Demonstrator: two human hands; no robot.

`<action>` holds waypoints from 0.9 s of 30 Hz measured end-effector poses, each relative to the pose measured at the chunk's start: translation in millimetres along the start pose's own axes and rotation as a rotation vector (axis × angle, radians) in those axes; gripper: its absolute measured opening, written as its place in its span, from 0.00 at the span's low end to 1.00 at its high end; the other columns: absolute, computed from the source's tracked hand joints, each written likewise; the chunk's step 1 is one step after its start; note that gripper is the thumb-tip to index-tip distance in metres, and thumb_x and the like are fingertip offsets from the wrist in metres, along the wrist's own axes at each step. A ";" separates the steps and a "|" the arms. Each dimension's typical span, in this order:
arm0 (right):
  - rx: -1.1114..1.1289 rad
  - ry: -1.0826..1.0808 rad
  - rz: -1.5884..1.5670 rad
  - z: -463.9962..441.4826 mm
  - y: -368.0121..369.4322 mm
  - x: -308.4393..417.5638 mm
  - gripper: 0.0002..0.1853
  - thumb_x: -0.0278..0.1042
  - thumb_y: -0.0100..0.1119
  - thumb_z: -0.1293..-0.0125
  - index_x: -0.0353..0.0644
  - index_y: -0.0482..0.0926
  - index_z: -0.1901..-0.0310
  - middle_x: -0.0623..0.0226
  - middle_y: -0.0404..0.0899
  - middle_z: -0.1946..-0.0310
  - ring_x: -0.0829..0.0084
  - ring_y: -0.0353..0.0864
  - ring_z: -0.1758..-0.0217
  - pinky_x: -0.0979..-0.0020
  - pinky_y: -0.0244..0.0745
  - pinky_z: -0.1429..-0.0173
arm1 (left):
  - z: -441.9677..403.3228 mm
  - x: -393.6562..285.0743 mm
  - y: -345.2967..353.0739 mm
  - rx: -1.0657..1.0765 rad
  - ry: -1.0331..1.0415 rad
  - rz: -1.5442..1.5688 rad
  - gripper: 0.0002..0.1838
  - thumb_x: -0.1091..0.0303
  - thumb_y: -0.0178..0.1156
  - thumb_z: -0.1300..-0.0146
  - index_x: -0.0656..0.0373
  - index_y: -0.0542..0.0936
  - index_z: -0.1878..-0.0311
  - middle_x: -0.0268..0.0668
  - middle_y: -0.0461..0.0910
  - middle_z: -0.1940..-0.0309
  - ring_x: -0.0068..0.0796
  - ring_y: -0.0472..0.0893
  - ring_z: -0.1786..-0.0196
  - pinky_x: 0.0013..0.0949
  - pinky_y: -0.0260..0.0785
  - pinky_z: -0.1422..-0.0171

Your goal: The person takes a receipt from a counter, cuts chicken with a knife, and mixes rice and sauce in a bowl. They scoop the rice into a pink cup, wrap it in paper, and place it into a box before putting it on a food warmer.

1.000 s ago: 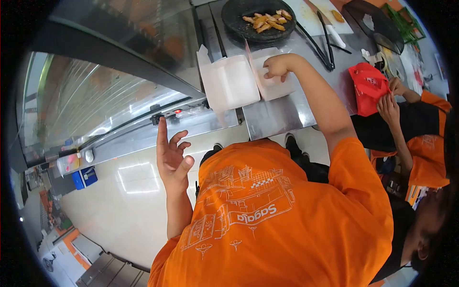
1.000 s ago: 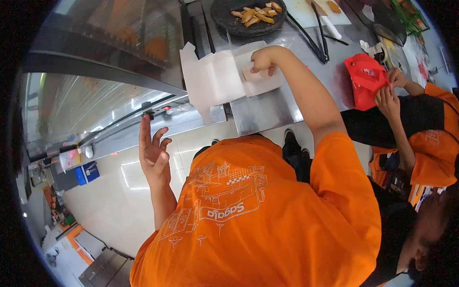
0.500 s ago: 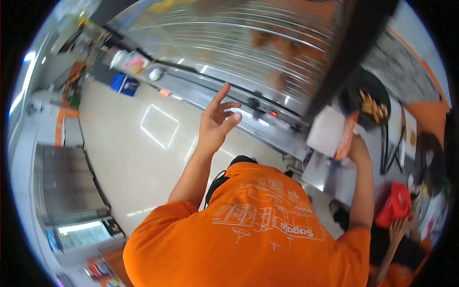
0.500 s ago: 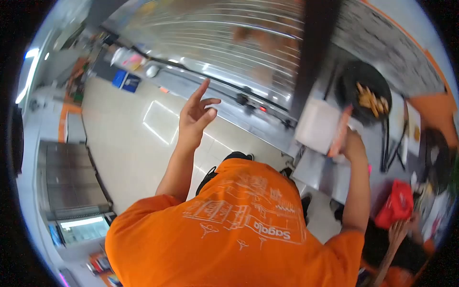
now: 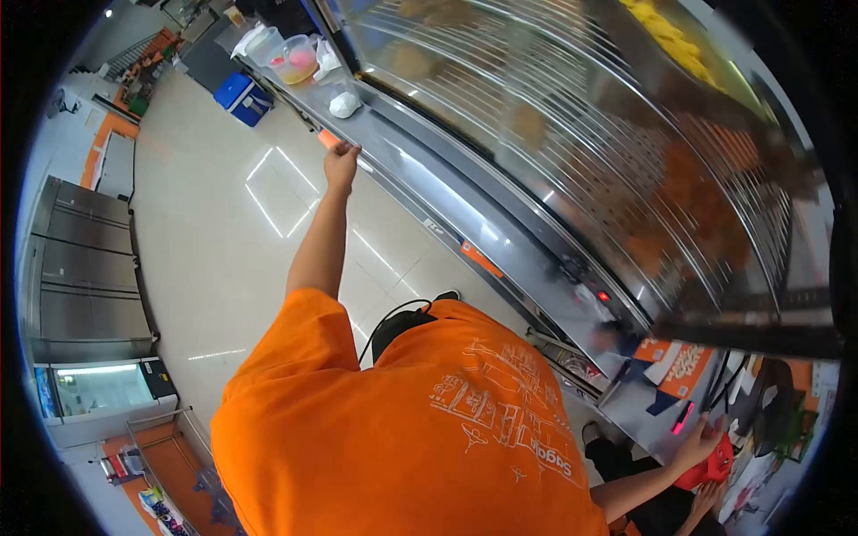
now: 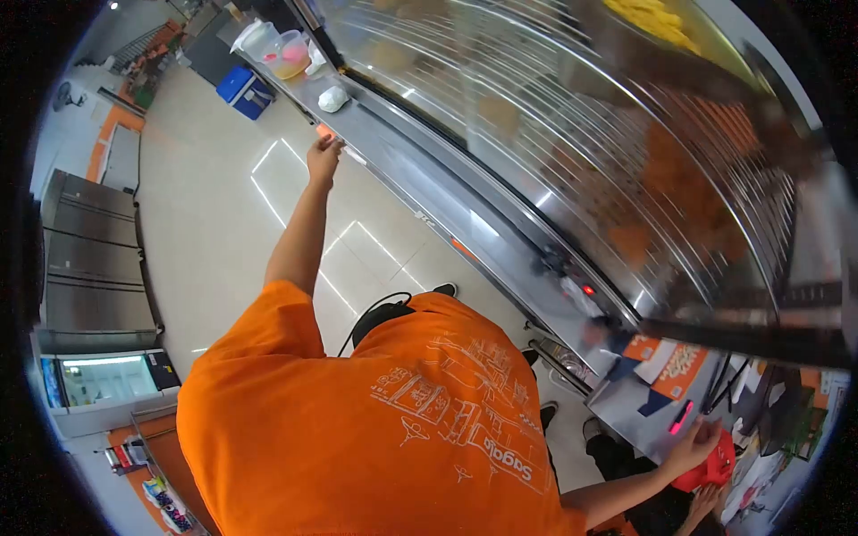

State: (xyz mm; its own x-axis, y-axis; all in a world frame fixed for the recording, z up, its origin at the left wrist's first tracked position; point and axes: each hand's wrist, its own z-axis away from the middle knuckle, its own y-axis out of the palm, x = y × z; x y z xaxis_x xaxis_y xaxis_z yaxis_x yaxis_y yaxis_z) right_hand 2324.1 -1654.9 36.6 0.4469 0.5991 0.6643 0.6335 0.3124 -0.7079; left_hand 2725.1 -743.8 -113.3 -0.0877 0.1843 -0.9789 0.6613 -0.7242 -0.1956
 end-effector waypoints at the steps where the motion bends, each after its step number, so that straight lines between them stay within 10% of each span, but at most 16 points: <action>1: -0.018 0.041 -0.049 15.5 8.9 9.2 0.28 0.36 0.66 0.27 0.33 0.71 0.30 0.55 0.76 0.34 0.63 0.80 0.38 0.67 0.76 0.35 | -26.5 3.5 -9.5 -0.021 0.088 -0.182 0.35 0.63 0.77 0.44 0.71 0.76 0.36 0.45 0.85 0.53 0.36 0.85 0.57 0.36 0.78 0.48; 9: -0.047 -0.143 -0.133 107.2 45.0 129.6 0.29 0.26 0.62 0.27 0.36 0.66 0.27 0.55 0.72 0.34 0.67 0.76 0.37 0.68 0.75 0.35 | -236.4 51.3 -17.3 0.220 0.474 -1.274 0.64 0.28 0.73 0.55 0.62 0.63 0.23 0.59 0.68 0.27 0.59 0.67 0.25 0.49 0.59 0.20; 10: -0.095 -0.029 -0.028 118.1 38.9 147.0 0.29 0.25 0.63 0.28 0.37 0.67 0.28 0.58 0.72 0.35 0.67 0.76 0.38 0.69 0.75 0.36 | -214.6 -0.4 -8.1 0.389 0.204 -1.134 0.65 0.31 0.75 0.56 0.62 0.61 0.21 0.57 0.67 0.26 0.56 0.66 0.24 0.49 0.58 0.19; 13: -0.198 -0.136 0.174 136.9 25.5 177.6 0.30 0.23 0.67 0.35 0.38 0.71 0.31 0.57 0.72 0.35 0.63 0.74 0.34 0.64 0.76 0.37 | -254.6 38.4 9.8 0.430 0.331 -1.020 0.32 0.48 0.78 0.55 0.67 0.86 0.55 0.53 0.88 0.57 0.52 0.88 0.53 0.48 0.80 0.52; 17: -0.323 -0.044 0.090 164.5 29.9 206.0 0.27 0.24 0.70 0.38 0.39 0.76 0.37 0.60 0.73 0.46 0.68 0.78 0.55 0.70 0.77 0.52 | -268.2 43.8 17.4 0.337 0.396 -0.969 0.47 0.37 0.80 0.59 0.75 0.83 0.48 0.62 0.85 0.50 0.60 0.83 0.43 0.50 0.77 0.40; 27: -0.295 0.119 -0.048 212.5 66.3 204.5 0.23 0.27 0.71 0.39 0.42 0.79 0.41 0.62 0.76 0.47 0.70 0.81 0.56 0.69 0.76 0.54 | -28.2 16.0 -0.8 0.663 -0.012 -0.090 0.28 0.56 0.73 0.45 0.65 0.80 0.46 0.35 0.82 0.61 0.25 0.79 0.60 0.31 0.71 0.57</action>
State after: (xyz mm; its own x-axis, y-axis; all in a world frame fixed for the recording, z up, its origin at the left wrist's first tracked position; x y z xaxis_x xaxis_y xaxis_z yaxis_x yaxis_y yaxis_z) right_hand 2323.3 -1355.1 74.6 0.4721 0.4928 0.7309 0.8034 0.1007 -0.5869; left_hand 2744.1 -721.5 -127.2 -0.1316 0.2587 -0.9570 0.0535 -0.9621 -0.2674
